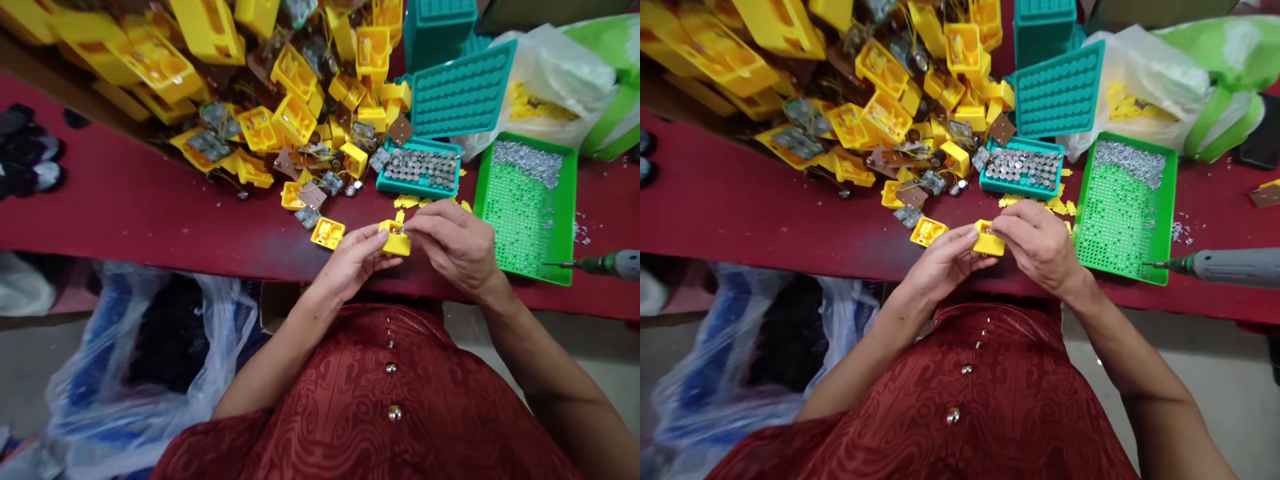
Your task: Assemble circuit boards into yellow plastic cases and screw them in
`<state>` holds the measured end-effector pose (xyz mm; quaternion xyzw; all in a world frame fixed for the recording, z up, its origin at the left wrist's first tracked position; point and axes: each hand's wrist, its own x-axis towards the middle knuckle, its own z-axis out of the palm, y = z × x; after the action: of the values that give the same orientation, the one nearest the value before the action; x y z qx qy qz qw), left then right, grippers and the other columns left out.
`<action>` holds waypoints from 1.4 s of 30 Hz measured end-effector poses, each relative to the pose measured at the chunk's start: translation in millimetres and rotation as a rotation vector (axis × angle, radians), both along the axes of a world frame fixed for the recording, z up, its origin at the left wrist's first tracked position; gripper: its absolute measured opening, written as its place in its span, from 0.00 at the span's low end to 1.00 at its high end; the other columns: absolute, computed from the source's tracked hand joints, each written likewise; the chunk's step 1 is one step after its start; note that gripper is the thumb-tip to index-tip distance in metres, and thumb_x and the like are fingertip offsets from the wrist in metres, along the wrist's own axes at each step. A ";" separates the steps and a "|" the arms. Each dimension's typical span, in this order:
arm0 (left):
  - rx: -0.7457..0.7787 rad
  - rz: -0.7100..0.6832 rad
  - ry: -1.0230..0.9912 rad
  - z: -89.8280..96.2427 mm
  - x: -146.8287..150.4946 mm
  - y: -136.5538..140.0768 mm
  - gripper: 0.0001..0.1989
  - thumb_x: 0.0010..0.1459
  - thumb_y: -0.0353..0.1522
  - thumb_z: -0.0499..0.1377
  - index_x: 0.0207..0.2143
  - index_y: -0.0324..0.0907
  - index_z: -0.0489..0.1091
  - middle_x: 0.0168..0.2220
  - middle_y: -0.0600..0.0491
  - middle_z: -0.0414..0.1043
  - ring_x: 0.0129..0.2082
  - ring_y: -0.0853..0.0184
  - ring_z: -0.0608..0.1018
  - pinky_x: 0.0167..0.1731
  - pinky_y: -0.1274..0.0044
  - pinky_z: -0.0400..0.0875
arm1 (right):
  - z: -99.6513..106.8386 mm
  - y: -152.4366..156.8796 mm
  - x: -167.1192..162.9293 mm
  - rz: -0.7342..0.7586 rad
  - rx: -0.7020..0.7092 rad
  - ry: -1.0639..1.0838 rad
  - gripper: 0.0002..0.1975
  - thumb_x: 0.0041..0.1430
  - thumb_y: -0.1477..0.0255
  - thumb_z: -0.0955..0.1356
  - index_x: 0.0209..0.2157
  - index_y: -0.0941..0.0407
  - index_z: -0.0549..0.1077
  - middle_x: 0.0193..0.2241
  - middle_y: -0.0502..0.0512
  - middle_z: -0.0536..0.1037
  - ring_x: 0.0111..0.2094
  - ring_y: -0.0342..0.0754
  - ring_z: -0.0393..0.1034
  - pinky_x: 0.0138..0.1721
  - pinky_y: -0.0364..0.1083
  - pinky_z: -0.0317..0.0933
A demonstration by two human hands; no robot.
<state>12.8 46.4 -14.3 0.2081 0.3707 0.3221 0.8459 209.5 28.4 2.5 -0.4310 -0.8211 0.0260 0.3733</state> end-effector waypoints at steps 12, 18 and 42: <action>-0.015 -0.129 -0.021 -3.4 -5.6 -3.8 0.07 0.59 0.31 0.72 0.40 0.39 0.83 0.38 0.48 0.84 0.36 0.67 0.85 0.36 0.78 0.83 | 13.0 17.5 11.1 0.274 -0.237 -0.221 0.25 0.80 0.64 0.56 0.40 0.52 0.83 0.38 0.57 0.77 0.41 0.47 0.65 0.40 0.47 0.61; -0.016 -0.167 -0.084 -1.0 -8.6 -3.1 0.12 0.60 0.31 0.70 0.46 0.37 0.83 0.41 0.45 0.86 0.38 0.59 0.89 0.36 0.76 0.84 | 12.6 7.9 13.1 0.013 -0.352 0.167 0.10 0.72 0.67 0.69 0.44 0.52 0.84 0.42 0.54 0.80 0.42 0.45 0.74 0.46 0.46 0.69; 0.210 0.083 0.281 0.3 -17.4 5.2 0.16 0.48 0.36 0.73 0.39 0.40 0.82 0.34 0.50 0.84 0.30 0.68 0.81 0.29 0.80 0.75 | -30.2 66.5 25.0 -0.616 -0.316 -0.344 0.10 0.68 0.75 0.65 0.35 0.60 0.79 0.39 0.65 0.74 0.43 0.53 0.64 0.47 0.54 0.65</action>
<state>-4.6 51.6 -14.0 0.3227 0.4580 0.3615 0.7453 234.6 94.8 -27.6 -0.7078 -0.6896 -0.0341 0.1495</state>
